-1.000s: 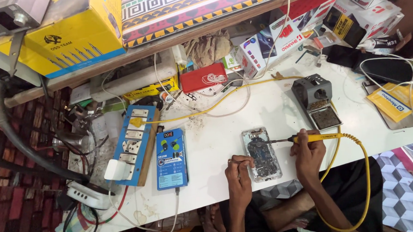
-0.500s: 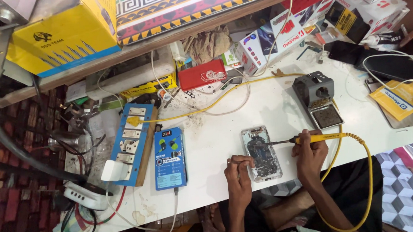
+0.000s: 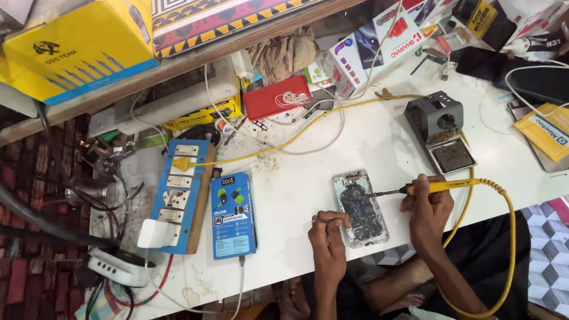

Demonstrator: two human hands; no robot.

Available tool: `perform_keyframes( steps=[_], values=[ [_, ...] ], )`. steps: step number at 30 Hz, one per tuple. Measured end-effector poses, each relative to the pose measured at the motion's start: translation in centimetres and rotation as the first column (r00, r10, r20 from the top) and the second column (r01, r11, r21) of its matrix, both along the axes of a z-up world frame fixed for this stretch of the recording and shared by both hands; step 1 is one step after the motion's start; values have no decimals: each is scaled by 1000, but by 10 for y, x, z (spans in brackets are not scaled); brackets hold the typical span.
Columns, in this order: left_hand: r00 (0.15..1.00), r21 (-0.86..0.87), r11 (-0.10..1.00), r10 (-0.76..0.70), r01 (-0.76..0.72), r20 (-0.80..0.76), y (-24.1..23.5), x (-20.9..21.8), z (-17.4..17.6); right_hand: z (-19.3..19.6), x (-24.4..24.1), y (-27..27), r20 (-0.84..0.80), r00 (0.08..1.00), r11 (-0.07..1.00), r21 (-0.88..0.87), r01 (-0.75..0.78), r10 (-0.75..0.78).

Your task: The person uses a soldering iron and solder wire to work on a disassembled mobile phone circuit board. They repeatedly apply heat and solder to various points on the board while holding it steady with the other hand.

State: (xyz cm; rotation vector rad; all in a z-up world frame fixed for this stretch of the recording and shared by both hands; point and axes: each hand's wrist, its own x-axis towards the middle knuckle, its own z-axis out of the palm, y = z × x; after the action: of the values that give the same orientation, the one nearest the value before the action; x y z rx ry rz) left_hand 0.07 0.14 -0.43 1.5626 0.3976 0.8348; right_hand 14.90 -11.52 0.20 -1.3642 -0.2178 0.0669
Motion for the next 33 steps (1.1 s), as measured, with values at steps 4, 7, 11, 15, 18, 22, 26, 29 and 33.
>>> perform_keyframes(
  steps=[4,7,11,15,18,22,26,29,33],
  values=[
    [1000,-22,1000,-5,5,1,0,-1,2,2,0,0,-18,1000,999,-40,15,-16],
    [1000,-29,1000,4,-4,-12,-1,-1,3,2,1,2,-35,999,999,-38,16,-18],
    [1000,-20,1000,-5,5,1,-1,-1,2,0,1,1,-11,1000,1000,-18,6,-6],
    [1000,-6,1000,-1,1,12,0,-1,1,0,1,-1,-13,1000,998,-51,-20,20],
    [1000,-11,1000,0,0,7,0,1,2,-1,0,-1,3,1000,998,-59,1,-1],
    [999,-38,999,5,-6,-36,0,0,2,-3,0,-2,7,1000,1000,-8,0,0],
    [999,-53,999,9,-11,-46,0,0,3,-3,1,-1,12,1000,1000,20,-15,15],
    [1000,-21,1000,9,-10,-12,-1,-1,3,-2,-1,-2,16,1000,998,-61,0,0],
    [1000,-36,999,-10,10,22,0,1,4,0,1,0,9,1000,996,-86,-1,2]
  ],
)
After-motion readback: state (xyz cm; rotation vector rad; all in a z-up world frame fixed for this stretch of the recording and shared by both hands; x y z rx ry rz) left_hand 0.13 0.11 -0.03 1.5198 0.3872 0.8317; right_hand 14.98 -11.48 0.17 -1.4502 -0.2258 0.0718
